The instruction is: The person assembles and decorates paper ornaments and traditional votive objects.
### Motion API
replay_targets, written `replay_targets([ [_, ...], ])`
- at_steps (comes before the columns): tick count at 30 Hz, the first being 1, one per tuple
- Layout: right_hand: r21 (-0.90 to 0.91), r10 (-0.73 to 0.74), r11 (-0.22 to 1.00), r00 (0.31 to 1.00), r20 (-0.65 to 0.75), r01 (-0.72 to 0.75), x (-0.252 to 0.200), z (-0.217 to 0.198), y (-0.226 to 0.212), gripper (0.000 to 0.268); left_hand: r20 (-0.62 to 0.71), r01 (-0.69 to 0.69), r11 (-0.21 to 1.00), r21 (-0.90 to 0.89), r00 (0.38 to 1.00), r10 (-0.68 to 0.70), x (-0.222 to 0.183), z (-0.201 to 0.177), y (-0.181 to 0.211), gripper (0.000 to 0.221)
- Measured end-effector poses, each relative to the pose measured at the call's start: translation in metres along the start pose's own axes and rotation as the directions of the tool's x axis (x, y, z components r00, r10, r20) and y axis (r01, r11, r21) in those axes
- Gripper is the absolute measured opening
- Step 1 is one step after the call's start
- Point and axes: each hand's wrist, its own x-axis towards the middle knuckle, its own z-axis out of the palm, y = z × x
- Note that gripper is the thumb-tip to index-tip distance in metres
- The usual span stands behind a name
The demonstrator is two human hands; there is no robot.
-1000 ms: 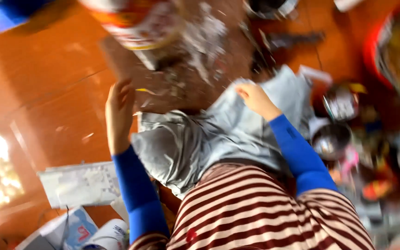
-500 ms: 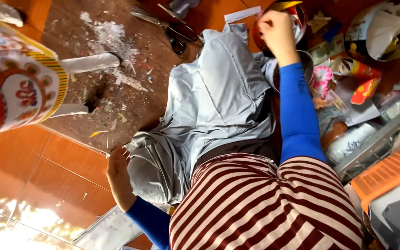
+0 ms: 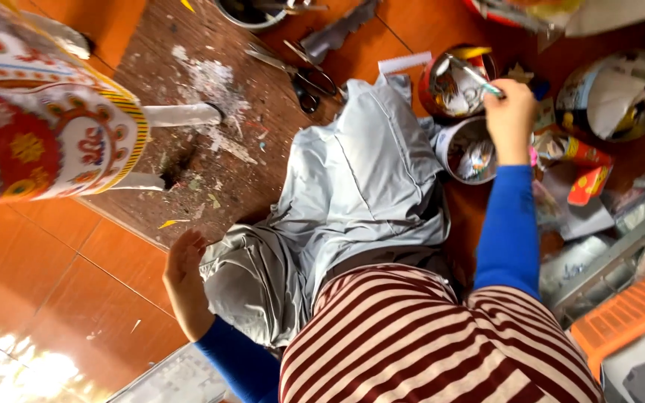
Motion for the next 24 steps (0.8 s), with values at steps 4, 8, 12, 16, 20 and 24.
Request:
replay_targets([
  [4, 0.747, 0.207, 0.559, 0.933, 0.295, -0.360, 0.038, -0.043, -0.054, 0.021, -0.181, -0.099, 0.995, 0.006, 0.979, 0.098, 0.004, -0.023, 0.023, 0.029],
  [8, 0.946, -0.016, 0.037, 0.946, 0.324, -0.323, 0.073, -0.058, -0.125, 0.018, -0.344, -0.354, 0.931, -0.092, 0.888, 0.304, 0.005, -0.040, 0.095, 0.035],
  [12, 0.927, -0.229, -0.177, 0.930, 0.288, -0.330, 0.100, -0.060, -0.206, 0.018, -0.398, -0.562, 0.799, -0.212, 0.797, 0.454, 0.008, -0.044, 0.153, 0.057],
  [16, 0.902, -0.465, -0.261, 0.864, 0.196, -0.345, 0.124, -0.058, -0.288, 0.020, -0.383, -0.626, 0.741, -0.243, 0.764, 0.520, 0.018, -0.043, 0.185, 0.067],
  [20, 0.939, -0.613, -0.246, 0.789, 0.041, -0.240, 0.125, -0.106, -0.401, 0.026, -0.324, -0.688, 0.533, -0.493, 0.713, 0.622, 0.059, -0.040, 0.196, 0.081],
  [24, 0.967, -0.725, -0.255, 0.658, -0.203, 0.017, 0.137, -0.149, -0.481, 0.030, -0.288, -0.624, 0.652, -0.432, 0.780, 0.556, 0.073, -0.048, 0.211, 0.087],
])
